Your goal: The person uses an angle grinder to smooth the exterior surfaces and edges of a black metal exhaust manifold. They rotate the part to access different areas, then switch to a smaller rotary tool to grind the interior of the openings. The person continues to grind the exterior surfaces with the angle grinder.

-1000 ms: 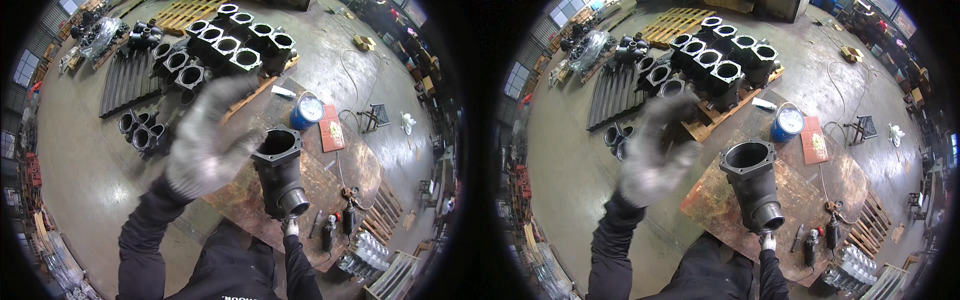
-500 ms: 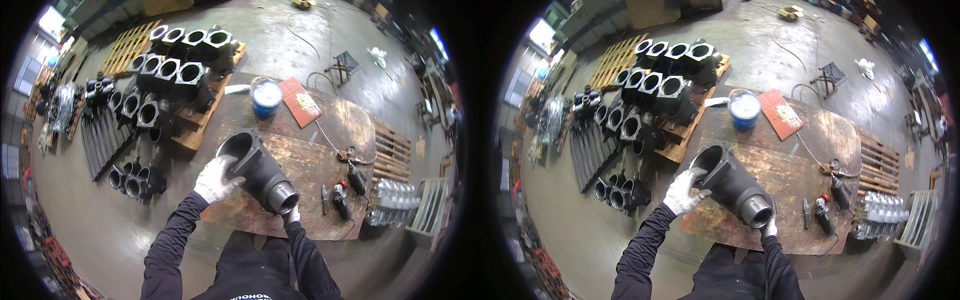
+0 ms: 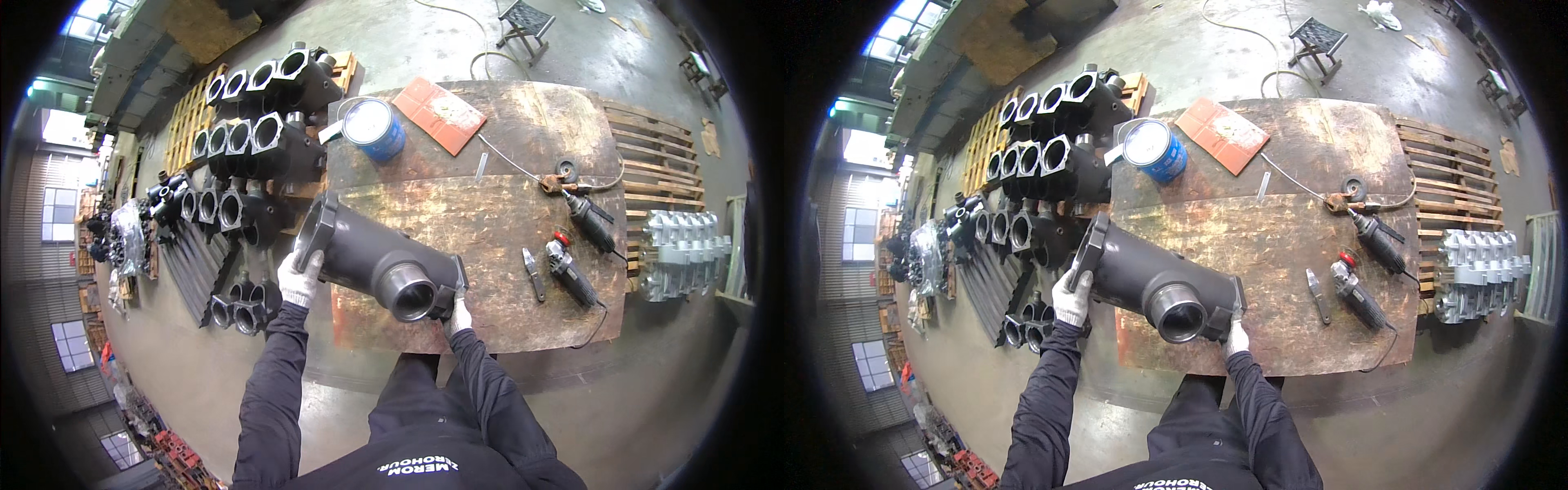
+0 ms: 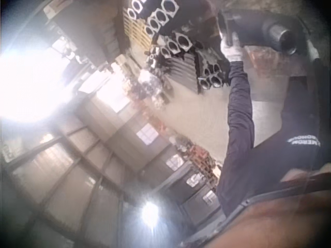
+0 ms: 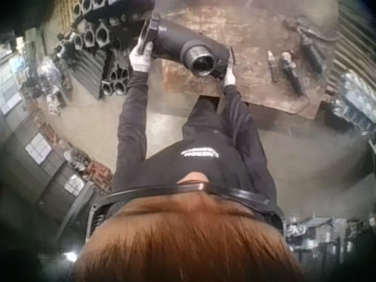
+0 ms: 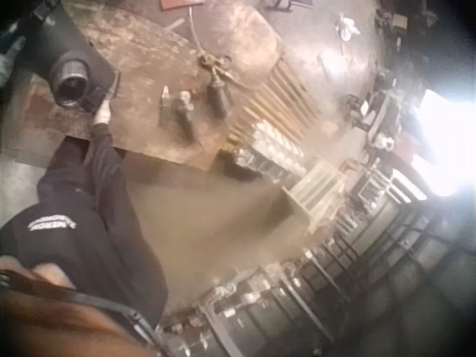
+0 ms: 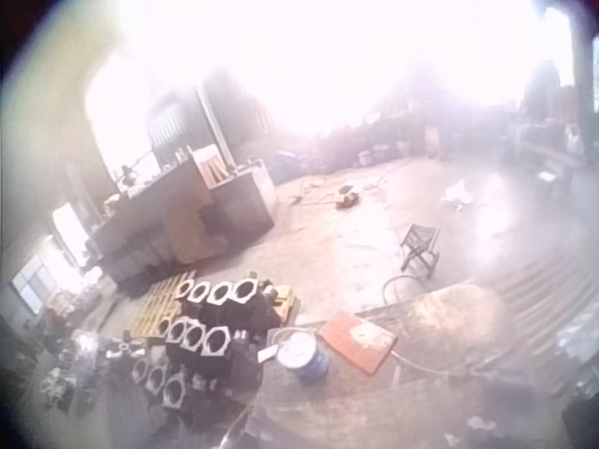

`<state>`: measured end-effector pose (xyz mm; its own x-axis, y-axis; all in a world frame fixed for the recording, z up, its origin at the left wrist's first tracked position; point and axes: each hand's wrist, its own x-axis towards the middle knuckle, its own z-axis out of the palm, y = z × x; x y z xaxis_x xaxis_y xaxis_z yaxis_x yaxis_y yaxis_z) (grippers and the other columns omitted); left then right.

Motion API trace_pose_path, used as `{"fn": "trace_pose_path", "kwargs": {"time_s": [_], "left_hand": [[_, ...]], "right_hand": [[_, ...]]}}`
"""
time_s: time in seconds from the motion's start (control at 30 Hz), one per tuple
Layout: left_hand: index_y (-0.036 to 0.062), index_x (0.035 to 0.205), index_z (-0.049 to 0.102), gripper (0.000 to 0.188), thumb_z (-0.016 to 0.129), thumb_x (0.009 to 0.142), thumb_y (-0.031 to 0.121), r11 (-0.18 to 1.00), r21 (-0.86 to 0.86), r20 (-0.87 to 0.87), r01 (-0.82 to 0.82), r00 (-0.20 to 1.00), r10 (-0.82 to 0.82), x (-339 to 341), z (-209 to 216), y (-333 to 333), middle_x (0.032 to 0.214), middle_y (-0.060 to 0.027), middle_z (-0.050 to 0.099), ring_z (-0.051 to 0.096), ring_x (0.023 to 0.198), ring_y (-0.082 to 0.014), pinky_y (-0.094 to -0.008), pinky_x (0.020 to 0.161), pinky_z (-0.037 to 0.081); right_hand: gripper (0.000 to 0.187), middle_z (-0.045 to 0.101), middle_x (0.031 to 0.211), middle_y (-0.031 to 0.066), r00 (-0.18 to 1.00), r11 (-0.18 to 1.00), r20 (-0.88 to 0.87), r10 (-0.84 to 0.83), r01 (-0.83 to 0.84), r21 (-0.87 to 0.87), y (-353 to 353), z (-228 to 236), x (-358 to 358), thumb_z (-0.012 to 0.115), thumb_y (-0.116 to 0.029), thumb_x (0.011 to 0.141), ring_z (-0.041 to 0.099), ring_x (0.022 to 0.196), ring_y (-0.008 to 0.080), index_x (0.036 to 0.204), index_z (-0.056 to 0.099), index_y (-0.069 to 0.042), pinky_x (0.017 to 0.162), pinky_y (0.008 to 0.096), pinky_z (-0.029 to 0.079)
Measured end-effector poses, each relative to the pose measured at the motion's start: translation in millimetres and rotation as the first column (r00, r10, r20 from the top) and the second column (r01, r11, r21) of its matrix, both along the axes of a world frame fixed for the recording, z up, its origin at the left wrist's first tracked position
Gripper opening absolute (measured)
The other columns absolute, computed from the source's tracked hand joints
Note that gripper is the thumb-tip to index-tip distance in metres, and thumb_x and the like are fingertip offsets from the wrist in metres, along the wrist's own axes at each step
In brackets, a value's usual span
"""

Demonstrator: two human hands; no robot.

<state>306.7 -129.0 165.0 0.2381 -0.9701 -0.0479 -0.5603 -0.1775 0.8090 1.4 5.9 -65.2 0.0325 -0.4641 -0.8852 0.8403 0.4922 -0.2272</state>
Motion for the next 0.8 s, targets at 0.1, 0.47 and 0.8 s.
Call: {"fn": "trace_pose_path", "kwargs": {"time_s": [0.1, 0.47, 0.8], "left_hand": [[-0.0047, 0.107, 0.070, 0.036, 0.074, 0.094, 0.029, 0.994, -0.029, -0.011, -0.110, 0.994, 0.109, -15, 7, 5, 0.087, -0.0019, 0.070, 0.058, 0.080, -0.0074, -0.0254, 0.074, 0.048], [-0.0081, 0.091, 0.072, 0.047, 0.072, 0.094, 0.038, 0.842, 0.166, 0.141, -0.513, 0.858, 0.494, -58, -3, 91, 0.073, -0.0033, 0.068, 0.055, 0.069, -0.0086, -0.0288, 0.065, 0.047], [-0.0087, 0.113, 0.069, 0.084, 0.041, 0.096, 0.068, 0.682, 0.653, 0.171, -0.329, 0.942, 0.290, -59, -140, 69, 0.108, -0.0322, 0.069, 0.064, 0.113, -0.0427, -0.0418, 0.097, 0.047]], "right_hand": [[0.070, 0.069, 0.112, 0.0071, 0.999, 1.000, -0.038, 0.027, -0.027, -0.001, -6, -1, -4, 0.065, -0.063, 0.091, 0.065, 0.094, 0.0215, 0.125, 0.063, -0.003, 0.085, 0.0385, 0.053], [0.095, 0.067, 0.117, 0.0321, 0.358, 0.649, -0.560, 0.747, -0.573, 0.500, -10, 72, -107, 0.050, -0.078, 0.088, 0.063, 0.117, 0.0428, 0.117, 0.066, 0.012, 0.099, 0.0435, 0.047], [0.090, 0.065, 0.103, 0.0403, -0.145, 0.352, -0.548, 0.824, -0.626, 0.696, -58, 98, -179, 0.047, -0.070, 0.092, 0.064, 0.110, 0.0475, 0.101, 0.069, 0.016, 0.098, 0.0468, 0.048]]}}
